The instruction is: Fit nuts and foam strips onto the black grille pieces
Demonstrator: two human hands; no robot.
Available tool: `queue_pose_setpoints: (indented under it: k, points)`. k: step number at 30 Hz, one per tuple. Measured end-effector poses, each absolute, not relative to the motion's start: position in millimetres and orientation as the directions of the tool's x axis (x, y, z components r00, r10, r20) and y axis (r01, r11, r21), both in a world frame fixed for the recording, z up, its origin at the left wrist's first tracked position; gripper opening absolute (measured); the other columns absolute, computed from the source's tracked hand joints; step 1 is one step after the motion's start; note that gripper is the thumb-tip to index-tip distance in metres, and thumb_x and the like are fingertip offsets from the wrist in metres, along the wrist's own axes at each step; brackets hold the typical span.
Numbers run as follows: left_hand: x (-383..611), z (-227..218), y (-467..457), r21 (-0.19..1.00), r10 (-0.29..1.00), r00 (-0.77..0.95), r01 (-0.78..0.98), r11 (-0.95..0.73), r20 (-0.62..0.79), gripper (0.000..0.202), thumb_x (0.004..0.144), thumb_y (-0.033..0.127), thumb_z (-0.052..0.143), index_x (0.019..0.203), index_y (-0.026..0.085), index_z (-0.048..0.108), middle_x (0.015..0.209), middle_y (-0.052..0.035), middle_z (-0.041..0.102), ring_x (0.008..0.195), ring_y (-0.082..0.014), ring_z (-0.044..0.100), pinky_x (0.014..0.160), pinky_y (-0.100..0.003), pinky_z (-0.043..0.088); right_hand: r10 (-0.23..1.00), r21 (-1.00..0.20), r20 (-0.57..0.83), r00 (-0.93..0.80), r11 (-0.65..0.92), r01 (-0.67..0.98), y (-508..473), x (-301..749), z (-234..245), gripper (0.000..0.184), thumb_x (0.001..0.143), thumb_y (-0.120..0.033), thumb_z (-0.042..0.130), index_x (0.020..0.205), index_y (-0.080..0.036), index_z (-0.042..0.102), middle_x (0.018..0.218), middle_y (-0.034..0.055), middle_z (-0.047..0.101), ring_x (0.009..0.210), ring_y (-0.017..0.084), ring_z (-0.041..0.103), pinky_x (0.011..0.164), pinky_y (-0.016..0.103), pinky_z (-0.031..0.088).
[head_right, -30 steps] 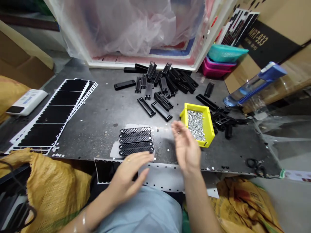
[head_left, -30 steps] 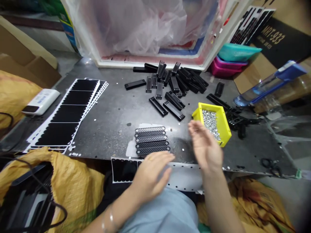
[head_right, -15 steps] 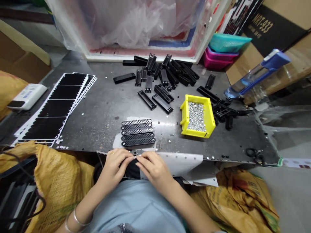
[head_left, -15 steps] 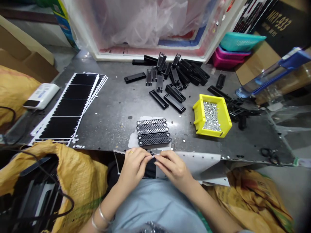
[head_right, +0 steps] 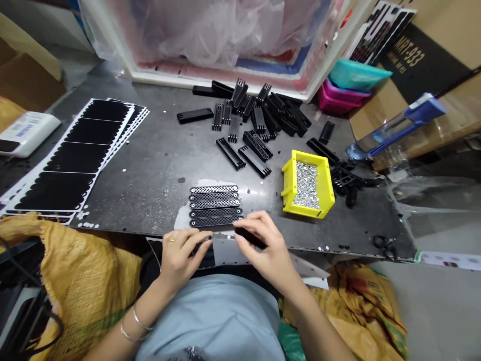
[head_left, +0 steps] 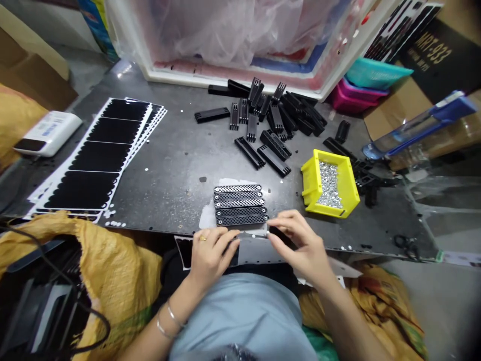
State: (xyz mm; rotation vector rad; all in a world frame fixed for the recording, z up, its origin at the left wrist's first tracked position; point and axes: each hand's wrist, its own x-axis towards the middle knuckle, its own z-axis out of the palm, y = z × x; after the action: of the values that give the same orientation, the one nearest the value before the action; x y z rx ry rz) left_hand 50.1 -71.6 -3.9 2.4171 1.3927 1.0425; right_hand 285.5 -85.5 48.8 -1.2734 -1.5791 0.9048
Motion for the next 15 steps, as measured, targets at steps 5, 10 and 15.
queue_pose_setpoints:
  k: [5, 10, 15]
  points:
    - [18.0, 16.2, -54.2, 0.586, 0.933, 0.098, 0.754, -0.297, 0.346, 0.009, 0.101, 0.027, 0.062, 0.099, 0.025, 0.07, 0.096, -0.0007, 0.077, 0.095, -0.0212, 0.069, 0.101, -0.043, 0.034, 0.831, -0.57, 0.415, -0.371, 0.555, 0.606, -43.6, 239.5, 31.4, 0.025, 0.103, -0.022, 0.059, 0.125, -0.024, 0.07, 0.112, 0.0088, 0.075, 0.099, 0.02, 0.069, 0.083, 0.037, 0.053]
    - [8.4, 14.6, -43.0, 0.676, 0.981, 0.148, 0.711, -0.194, 0.126, 0.015, 0.1, 0.032, 0.061, 0.098, 0.03, 0.075, 0.096, 0.0027, 0.079, 0.099, -0.0213, 0.068, 0.103, -0.045, 0.031, 0.78, -0.52, 0.406, -0.477, 0.626, 0.581, -31.2, 228.2, 18.3, 0.014, 0.102, -0.024, 0.063, 0.107, -0.021, 0.076, 0.108, 0.0081, 0.077, 0.091, 0.02, 0.065, 0.08, 0.036, 0.051]
    - [18.0, 14.4, -39.6, 0.756, 0.991, 0.126, 0.644, -0.115, 0.044, 0.016, 0.098, 0.033, 0.063, 0.089, 0.03, 0.076, 0.092, 0.004, 0.08, 0.097, -0.0215, 0.068, 0.104, -0.046, 0.029, 0.796, -0.549, 0.356, -0.49, 0.602, 0.579, -32.2, 230.7, 19.4, 0.017, 0.1, -0.022, 0.064, 0.112, -0.023, 0.076, 0.109, 0.0083, 0.076, 0.093, 0.02, 0.064, 0.082, 0.037, 0.052]
